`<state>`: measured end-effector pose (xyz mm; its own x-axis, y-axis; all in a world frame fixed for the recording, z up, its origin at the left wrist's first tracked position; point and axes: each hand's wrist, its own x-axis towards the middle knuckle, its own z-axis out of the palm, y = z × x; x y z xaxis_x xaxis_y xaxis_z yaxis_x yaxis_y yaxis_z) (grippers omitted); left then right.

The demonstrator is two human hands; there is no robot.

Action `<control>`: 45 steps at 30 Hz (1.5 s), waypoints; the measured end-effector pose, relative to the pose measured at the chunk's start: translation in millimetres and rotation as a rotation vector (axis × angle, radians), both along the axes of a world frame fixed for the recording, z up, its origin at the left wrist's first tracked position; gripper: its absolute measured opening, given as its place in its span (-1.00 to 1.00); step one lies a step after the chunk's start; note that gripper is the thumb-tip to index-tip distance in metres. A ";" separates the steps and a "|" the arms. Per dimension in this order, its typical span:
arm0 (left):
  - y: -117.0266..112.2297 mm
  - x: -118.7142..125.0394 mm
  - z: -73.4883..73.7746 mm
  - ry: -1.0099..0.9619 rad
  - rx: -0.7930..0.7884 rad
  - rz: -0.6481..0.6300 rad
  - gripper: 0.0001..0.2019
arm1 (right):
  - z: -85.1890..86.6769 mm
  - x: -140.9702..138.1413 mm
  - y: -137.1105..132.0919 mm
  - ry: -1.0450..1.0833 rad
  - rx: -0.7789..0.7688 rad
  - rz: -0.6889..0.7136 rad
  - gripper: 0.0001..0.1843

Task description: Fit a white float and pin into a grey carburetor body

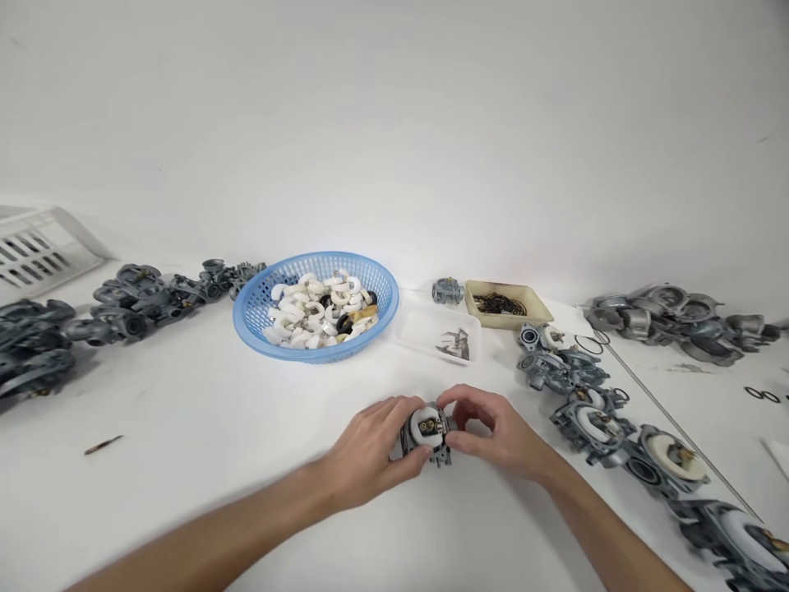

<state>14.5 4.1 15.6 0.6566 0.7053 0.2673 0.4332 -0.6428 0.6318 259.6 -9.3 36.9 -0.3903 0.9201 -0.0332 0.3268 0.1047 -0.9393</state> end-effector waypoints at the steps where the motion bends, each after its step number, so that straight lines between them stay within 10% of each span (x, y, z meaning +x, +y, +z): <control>1: -0.2 -0.2 1.0 -0.002 -0.006 -0.004 -0.66 | -1.3 0.6 0.3 0.000 0.003 0.009 -0.67; 45: 1.2 -2.8 6.6 0.061 -0.012 -0.021 -0.52 | -13.3 3.7 2.8 0.093 -0.087 -0.002 -0.66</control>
<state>11.7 5.2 22.2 0.6863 0.6939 0.2178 0.4578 -0.6449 0.6119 263.3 -6.5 23.7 -0.3939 0.9160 -0.0762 0.2377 0.0214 -0.9711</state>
